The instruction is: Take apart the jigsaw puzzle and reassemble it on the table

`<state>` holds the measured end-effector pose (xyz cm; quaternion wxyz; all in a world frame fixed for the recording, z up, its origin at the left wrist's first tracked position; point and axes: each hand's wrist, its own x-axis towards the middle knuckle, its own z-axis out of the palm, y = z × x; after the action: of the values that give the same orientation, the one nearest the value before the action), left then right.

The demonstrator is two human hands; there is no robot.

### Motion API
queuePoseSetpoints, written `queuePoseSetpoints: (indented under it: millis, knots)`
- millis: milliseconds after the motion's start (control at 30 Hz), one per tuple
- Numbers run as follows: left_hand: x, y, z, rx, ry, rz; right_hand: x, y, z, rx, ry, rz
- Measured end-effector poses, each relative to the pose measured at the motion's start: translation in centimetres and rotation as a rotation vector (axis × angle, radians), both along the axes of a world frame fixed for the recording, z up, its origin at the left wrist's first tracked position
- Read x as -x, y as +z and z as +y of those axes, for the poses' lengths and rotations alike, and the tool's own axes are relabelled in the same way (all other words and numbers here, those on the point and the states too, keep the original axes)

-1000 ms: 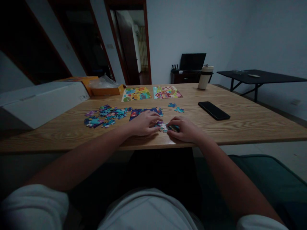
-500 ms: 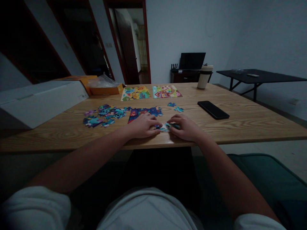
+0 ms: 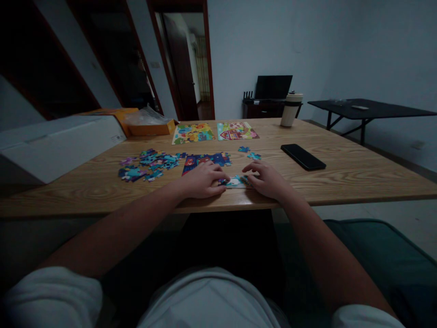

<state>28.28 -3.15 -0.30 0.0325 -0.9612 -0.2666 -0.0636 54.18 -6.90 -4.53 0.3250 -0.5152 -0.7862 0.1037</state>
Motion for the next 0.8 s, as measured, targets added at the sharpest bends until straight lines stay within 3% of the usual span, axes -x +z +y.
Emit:
queuePoseSetpoints:
  millis: [467,800]
  knots:
    - [-0.01,-0.54,0.3,-0.016,-0.028,-0.02,-0.1,-0.07,0.1,-0.012,-0.076,0.021]
    - [-0.25,-0.75,-0.12,-0.112,-0.016,-0.008,0.04,0.06,0.06,-0.041,0.089,-0.099]
